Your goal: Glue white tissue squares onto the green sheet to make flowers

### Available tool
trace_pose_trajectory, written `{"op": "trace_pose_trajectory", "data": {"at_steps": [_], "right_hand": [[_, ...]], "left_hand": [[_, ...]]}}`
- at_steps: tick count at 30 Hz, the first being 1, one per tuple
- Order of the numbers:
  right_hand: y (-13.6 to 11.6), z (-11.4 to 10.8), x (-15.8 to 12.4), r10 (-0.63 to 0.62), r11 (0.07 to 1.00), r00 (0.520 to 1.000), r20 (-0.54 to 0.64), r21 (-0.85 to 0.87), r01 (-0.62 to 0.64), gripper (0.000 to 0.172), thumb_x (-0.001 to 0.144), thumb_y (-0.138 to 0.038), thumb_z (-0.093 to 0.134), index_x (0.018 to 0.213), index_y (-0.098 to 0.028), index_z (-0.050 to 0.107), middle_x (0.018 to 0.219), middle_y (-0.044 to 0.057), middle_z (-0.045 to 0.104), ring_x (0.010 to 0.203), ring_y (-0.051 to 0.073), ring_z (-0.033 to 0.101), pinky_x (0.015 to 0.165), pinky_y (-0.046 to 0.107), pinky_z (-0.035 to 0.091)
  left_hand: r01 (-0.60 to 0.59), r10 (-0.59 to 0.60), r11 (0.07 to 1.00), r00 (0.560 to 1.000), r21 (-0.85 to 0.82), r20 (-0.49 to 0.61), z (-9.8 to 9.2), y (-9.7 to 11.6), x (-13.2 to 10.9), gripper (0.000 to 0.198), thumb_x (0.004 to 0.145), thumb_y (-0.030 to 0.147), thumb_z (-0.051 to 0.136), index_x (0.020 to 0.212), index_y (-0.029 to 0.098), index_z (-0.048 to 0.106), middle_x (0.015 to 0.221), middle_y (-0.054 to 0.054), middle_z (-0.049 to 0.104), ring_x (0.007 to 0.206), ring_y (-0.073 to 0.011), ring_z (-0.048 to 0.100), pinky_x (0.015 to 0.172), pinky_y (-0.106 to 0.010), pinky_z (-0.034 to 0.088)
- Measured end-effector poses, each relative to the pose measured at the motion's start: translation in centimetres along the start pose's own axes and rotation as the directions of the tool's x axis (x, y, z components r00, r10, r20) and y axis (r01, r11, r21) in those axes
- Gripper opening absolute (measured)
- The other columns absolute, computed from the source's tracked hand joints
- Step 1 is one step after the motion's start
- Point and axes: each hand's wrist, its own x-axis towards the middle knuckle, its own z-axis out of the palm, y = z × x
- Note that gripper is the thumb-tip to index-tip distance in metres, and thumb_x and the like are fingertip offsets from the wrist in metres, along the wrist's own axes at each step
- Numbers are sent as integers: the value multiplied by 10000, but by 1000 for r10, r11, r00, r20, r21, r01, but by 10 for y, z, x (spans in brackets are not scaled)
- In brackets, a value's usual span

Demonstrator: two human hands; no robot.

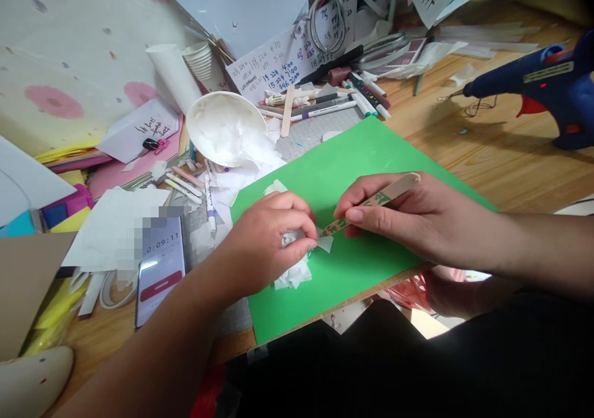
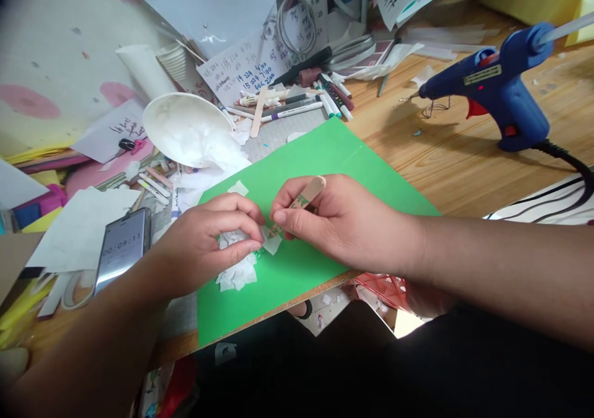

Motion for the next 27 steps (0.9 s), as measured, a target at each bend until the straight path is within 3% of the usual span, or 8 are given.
{"op": "trace_pose_trajectory", "data": {"at_steps": [4,17,22,24,27], "right_hand": [[4,3,2,36,998,999,34,-44,-34,314,850,-451,543,847,-166,675,799,40,699,714,167,638,621,272,477],[6,2,14,96,993,992,83,56,-101,224,805,-370,623,767,-162,695,779,23,713,701,141,662,669,250,501],[9,-1,13,183,952,983,-6,249,-175,184,784,-318,660,721,-145,664,667,23,692,589,109,609,590,217,485],[14,-3,12,231,896,970,-78,405,-181,155,808,-288,630,729,-156,635,594,10,668,537,105,583,538,211,464],[20,-6,9,241,831,963,-125,539,-138,127,816,-262,620,734,-166,610,572,-3,648,547,110,591,529,206,451]], "left_hand": [[-19,19,1000,1000,-4,-15,2,-1,1,109,768,243,583,692,234,661,882,-4,627,846,-173,601,817,-300,463],[41,-41,998,999,-46,2,4,-4,3,98,779,234,572,709,209,636,879,-9,628,853,-172,587,790,-294,452],[46,-45,995,999,-93,17,1,-6,3,102,800,219,570,725,201,636,884,-6,630,861,-163,584,797,-286,444],[99,-104,985,994,-144,-29,-3,-11,2,123,841,237,526,800,202,637,905,-11,640,867,-163,588,807,-291,447],[216,-236,970,943,-109,-235,-9,-24,2,144,865,258,492,893,202,622,921,-18,645,867,-171,593,814,-310,445]]}}
